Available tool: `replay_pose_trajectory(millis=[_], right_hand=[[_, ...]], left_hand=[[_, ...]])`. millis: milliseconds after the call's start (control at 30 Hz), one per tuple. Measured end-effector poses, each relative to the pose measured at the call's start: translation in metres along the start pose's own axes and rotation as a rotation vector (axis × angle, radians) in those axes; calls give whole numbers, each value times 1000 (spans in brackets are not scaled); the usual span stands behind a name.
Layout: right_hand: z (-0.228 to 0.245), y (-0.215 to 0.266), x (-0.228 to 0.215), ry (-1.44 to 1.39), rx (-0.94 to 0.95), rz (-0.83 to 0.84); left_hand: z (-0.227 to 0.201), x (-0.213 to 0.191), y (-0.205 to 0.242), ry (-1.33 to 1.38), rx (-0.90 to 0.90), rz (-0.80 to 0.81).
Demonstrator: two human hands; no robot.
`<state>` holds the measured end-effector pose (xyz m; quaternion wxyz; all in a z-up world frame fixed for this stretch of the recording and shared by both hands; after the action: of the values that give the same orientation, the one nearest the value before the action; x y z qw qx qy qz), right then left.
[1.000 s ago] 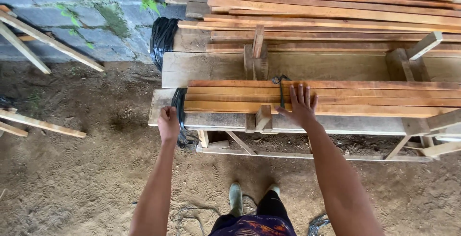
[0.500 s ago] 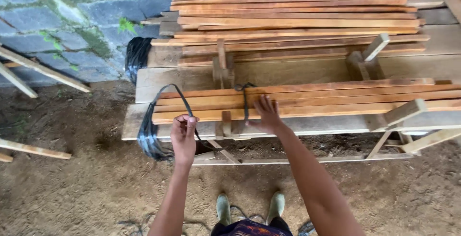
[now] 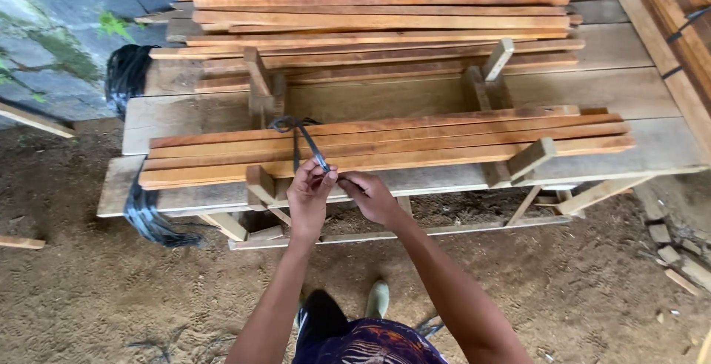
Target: Bundling thin wooden strips together using plastic straps.
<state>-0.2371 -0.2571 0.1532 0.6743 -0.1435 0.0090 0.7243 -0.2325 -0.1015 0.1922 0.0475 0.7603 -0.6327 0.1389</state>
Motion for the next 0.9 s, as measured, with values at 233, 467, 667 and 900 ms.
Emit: replay_pose_trajectory(millis=[233, 467, 667, 900], right_hand=[[-14, 14, -94, 227, -231, -109], [7, -7, -168, 586, -203, -61], [17, -48, -160, 391, 232, 53], [-19, -74, -195, 517, -201, -31]], left_hand=[[29, 27, -6, 112, -71, 30], [29, 56, -38, 77, -41, 59], [66, 102, -66, 116, -56, 155], [102, 122, -89, 86, -141, 284]])
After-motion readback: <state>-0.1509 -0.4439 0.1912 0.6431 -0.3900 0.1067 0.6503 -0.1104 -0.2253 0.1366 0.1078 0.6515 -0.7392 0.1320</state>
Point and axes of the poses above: each hand's wrist, its own y-axis away from the middle knuckle, its own x-axis out of the palm, z = x × y, the point moved 1 cm from there along -y, towards the middle knuckle, and after that the axes turned 6 degrees about -z, right-handed, at the moved point
